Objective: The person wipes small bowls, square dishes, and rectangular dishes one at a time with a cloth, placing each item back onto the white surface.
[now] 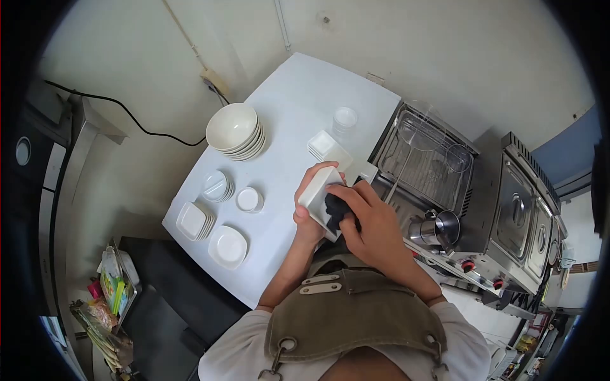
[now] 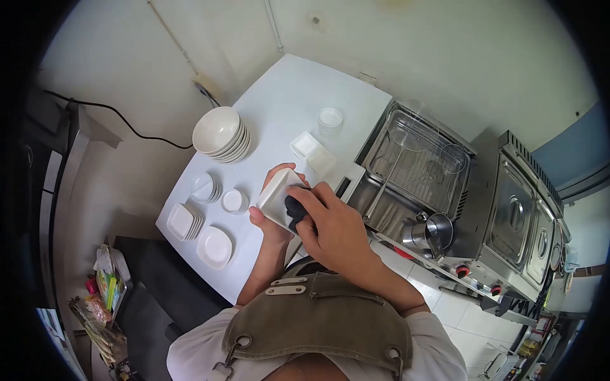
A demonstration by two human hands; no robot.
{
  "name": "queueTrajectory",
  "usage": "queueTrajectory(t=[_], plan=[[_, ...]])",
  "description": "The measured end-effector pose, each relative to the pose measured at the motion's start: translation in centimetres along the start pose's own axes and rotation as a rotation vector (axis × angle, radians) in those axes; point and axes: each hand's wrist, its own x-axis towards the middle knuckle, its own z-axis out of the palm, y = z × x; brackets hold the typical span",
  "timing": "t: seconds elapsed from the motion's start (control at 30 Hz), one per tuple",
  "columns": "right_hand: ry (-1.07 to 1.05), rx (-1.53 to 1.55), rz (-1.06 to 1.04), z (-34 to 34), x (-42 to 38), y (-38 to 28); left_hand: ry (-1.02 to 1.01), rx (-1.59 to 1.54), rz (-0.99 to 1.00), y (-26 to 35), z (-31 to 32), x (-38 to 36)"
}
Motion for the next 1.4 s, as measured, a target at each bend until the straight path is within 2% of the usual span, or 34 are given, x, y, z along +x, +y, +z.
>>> queueTrajectory(t=[1.4], plan=[[0.036,-0.035,0.018,-0.3,-1.0,-0.2,-0.007,0.041,-0.012,-0.1,0.9,-0.5]])
